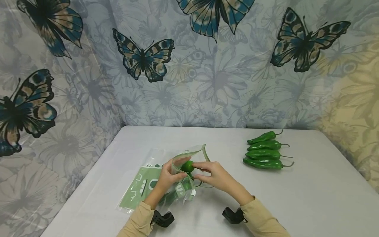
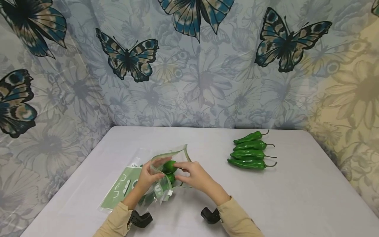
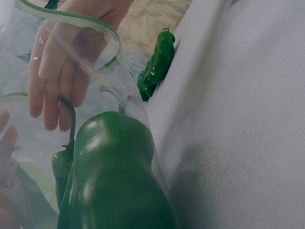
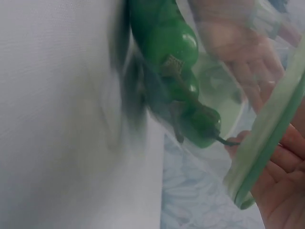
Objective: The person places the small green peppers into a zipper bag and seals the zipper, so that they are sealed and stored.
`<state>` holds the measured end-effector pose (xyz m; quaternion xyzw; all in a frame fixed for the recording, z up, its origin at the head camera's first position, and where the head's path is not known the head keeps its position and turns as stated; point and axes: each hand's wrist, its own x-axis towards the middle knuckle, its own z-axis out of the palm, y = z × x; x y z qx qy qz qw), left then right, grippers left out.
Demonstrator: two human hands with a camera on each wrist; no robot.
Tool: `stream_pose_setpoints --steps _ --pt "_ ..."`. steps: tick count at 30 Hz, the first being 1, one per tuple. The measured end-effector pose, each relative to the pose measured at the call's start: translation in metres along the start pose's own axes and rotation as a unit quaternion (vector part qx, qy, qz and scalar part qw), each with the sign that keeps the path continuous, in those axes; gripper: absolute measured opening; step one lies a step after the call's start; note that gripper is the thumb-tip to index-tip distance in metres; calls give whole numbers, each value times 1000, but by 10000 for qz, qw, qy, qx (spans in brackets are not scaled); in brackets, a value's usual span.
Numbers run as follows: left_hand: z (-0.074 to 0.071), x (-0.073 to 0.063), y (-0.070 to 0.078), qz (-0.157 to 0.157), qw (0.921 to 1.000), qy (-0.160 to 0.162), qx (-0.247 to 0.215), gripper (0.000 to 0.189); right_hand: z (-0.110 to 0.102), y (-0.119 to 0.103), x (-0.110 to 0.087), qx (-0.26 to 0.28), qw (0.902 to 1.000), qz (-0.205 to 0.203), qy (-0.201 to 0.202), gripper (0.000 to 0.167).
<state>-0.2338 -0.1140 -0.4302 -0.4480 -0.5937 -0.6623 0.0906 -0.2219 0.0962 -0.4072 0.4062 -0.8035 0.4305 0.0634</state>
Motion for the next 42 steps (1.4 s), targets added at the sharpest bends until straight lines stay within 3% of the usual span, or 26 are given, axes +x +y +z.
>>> stream_pose_setpoints --steps 12,22,28,35,42 --pt "0 -1 1 -9 9999 130 -34 57 -23 2 -34 -433 9918 -740 943 35" --pt "-1 0 0 96 9998 105 -118 58 -56 -19 -57 -637 9863 -685 1355 45" --pt "-1 -1 3 105 9998 155 -94 55 -68 4 -73 -1178 9810 -486 1463 44" --pt "0 0 1 119 9997 78 -193 53 -90 -10 -73 -816 9800 -95 1811 42" --pt "3 -2 2 -141 9997 174 -131 55 -104 28 -92 -645 9824 118 1747 46"
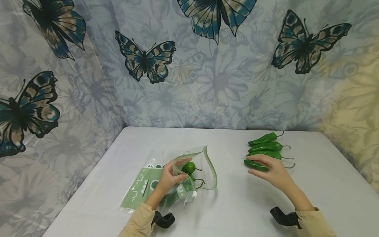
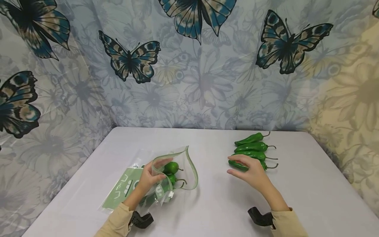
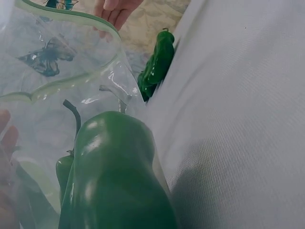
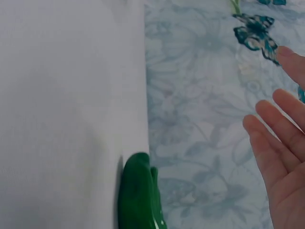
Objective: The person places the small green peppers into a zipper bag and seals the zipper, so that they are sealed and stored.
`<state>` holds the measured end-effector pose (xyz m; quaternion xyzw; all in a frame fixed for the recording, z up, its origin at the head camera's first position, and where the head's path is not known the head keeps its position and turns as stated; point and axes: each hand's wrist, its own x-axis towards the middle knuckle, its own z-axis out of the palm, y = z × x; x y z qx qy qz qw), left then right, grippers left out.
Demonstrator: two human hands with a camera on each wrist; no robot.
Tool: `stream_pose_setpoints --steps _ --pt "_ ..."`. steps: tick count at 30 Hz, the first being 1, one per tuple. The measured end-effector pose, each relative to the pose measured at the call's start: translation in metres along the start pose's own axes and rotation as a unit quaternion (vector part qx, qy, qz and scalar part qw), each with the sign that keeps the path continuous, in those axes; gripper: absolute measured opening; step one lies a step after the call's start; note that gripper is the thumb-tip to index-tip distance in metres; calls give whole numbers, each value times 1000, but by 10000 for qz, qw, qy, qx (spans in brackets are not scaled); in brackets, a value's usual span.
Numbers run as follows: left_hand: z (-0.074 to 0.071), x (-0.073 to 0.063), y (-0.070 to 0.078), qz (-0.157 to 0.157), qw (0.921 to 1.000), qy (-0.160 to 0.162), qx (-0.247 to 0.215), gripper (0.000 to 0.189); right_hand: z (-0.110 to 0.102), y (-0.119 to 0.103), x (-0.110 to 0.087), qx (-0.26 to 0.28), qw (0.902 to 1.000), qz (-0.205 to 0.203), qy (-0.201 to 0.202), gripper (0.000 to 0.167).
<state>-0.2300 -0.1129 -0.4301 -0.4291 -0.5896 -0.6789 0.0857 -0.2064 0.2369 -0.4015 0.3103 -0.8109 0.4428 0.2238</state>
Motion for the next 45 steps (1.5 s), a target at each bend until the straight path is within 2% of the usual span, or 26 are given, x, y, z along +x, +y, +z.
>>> stream_pose_setpoints --steps 7,12,19,22,24,29,34,45 --pt "1 0 -3 52 9999 -112 114 48 -20 14 -5 -292 9969 709 -200 41" --pt "1 1 -2 -55 10000 3 49 50 -33 21 -6 -475 9909 1249 -147 38" --pt "2 0 -4 104 9996 -191 -158 51 -46 44 -27 -1247 9741 1884 -53 42" --pt "1 -2 -6 108 9997 -183 -116 49 -48 62 -34 -1440 9691 2000 83 43" --pt "0 -2 -6 118 9997 -164 -101 48 -48 69 -36 -1435 9692 1995 146 42" --pt "-1 -1 -8 254 9995 -127 -159 49 -50 66 -35 -1415 9711 1918 104 43" --pt "-1 0 -12 462 9986 -129 -209 48 -54 64 -38 -1571 9650 2099 33 44" --pt "-3 -2 -9 218 9997 -63 -52 52 -64 75 -45 -1598 9535 2535 -330 52"
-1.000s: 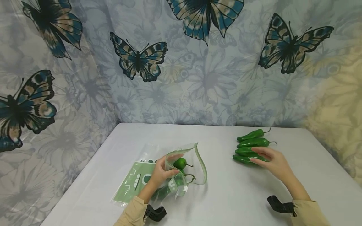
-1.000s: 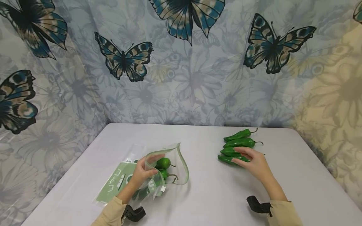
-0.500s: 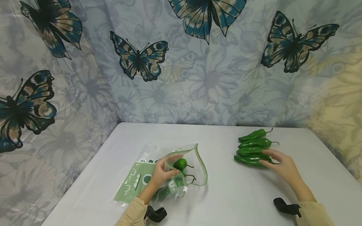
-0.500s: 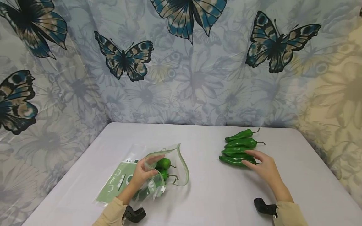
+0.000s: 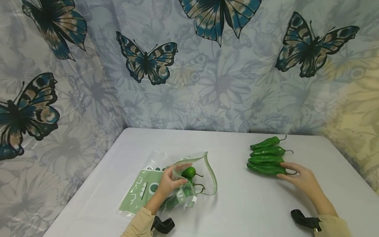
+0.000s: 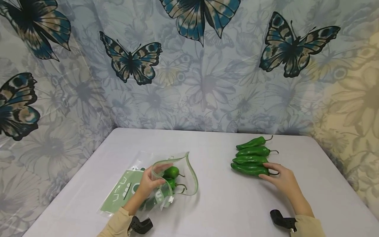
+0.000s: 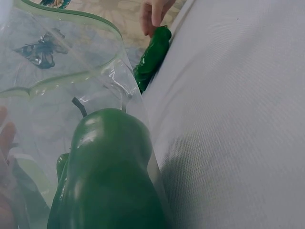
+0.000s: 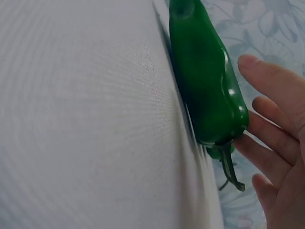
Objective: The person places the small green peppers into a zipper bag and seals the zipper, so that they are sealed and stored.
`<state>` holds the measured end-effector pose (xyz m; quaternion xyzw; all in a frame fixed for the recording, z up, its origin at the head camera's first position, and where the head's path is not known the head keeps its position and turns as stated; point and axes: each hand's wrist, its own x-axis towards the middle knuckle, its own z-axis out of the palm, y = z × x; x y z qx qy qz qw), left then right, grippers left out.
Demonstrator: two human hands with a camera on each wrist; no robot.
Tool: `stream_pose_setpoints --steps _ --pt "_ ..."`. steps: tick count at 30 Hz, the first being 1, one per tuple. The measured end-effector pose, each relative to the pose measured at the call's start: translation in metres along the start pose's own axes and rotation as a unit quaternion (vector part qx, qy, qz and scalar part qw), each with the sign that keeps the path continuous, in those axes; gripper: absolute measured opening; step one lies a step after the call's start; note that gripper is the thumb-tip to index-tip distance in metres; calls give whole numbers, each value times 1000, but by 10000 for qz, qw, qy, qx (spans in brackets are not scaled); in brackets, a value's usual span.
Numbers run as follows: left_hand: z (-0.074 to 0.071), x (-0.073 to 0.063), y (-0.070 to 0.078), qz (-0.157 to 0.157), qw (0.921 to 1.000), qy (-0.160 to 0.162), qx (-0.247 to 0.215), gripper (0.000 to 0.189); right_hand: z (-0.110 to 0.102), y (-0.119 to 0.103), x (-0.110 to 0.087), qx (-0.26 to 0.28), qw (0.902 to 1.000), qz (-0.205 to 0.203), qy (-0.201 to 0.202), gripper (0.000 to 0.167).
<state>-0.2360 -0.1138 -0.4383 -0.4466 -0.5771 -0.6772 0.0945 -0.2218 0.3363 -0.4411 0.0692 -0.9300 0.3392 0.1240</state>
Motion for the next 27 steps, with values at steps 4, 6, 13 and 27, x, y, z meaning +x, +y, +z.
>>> stream_pose_setpoints --steps 4,6,13,27 --pt "1 1 1 -31 10000 -30 22 53 -2 4 -2 -87 9999 90 -76 56" --pt "0 2 1 -27 10000 -22 16 53 -2 7 -1 -123 9999 -46 -9 57" --pt "0 1 2 -28 10000 -23 43 51 4 14 0 151 9997 -111 141 77" --pt "-1 4 4 104 9994 55 331 49 11 19 -5 1349 9897 -52 475 58"
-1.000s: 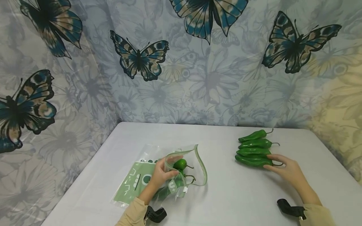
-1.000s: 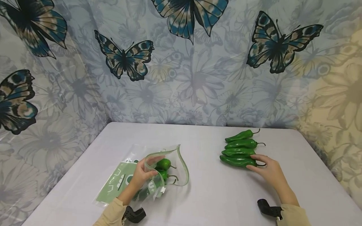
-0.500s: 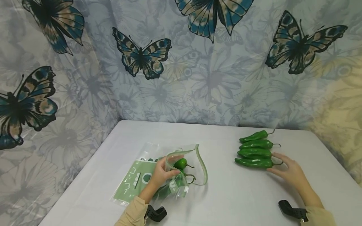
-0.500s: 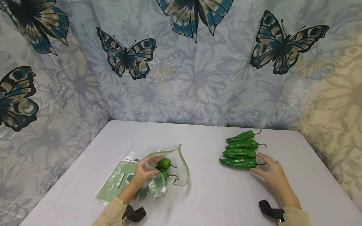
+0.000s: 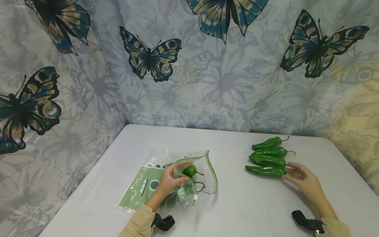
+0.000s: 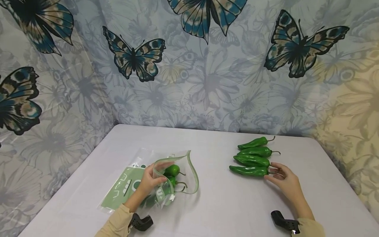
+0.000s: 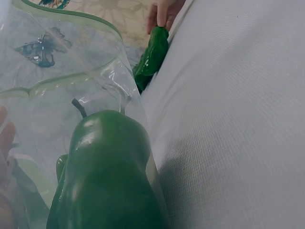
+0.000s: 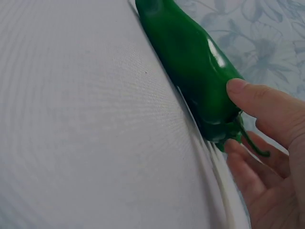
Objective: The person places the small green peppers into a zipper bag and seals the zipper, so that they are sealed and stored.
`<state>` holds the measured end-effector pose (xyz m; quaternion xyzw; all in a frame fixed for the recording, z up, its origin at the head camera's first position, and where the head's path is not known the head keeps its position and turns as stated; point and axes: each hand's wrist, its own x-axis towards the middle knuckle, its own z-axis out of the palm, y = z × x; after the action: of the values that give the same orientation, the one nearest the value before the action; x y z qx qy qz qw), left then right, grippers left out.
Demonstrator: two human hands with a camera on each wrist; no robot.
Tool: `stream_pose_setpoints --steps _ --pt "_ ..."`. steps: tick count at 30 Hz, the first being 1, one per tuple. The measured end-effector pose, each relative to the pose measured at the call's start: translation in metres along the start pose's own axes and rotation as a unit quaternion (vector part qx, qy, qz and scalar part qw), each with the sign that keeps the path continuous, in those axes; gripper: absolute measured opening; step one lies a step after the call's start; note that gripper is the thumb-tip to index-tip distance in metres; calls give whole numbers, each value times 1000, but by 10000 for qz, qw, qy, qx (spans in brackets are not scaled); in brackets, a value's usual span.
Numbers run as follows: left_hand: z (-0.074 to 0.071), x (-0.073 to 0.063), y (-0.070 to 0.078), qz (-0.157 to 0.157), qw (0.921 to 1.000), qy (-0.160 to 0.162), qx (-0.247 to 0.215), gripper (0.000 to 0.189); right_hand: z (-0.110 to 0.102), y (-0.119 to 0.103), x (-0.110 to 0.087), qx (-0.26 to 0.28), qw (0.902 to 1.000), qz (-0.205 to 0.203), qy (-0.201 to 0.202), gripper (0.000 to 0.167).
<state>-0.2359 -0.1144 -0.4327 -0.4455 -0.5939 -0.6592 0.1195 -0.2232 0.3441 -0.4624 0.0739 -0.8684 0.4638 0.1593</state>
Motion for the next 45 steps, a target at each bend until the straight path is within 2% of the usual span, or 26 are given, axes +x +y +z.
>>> stream_pose_setpoints --steps 3,5,8,12,14,20,27,32,37,45 --pt "2 3 8 -53 10000 4 30 47 -1 0 1 561 9983 43 -136 59" --pt "3 5 14 -101 9999 21 57 46 -1 0 2 729 9970 168 -187 63" --pt "4 7 18 -179 9998 53 88 44 -1 2 3 934 9950 271 -218 58" --pt "4 9 18 -242 9997 16 96 43 0 6 4 1487 9883 83 -329 44" --pt "4 8 18 -211 9997 0 125 43 1 7 4 1582 9865 -19 -428 41" --pt "5 6 17 -219 9996 11 196 44 3 6 4 996 9934 -146 -543 37" --pt "5 5 18 -224 9997 15 128 43 3 3 5 324 9978 127 -569 37" --pt "5 7 18 -194 9998 81 76 46 2 0 5 103 9976 201 -649 46" --pt "5 6 18 -385 9992 126 -52 47 2 -1 4 -145 9966 319 -742 50" --pt "0 -3 2 -419 9991 23 32 45 5 -1 0 -328 9968 215 -698 48"
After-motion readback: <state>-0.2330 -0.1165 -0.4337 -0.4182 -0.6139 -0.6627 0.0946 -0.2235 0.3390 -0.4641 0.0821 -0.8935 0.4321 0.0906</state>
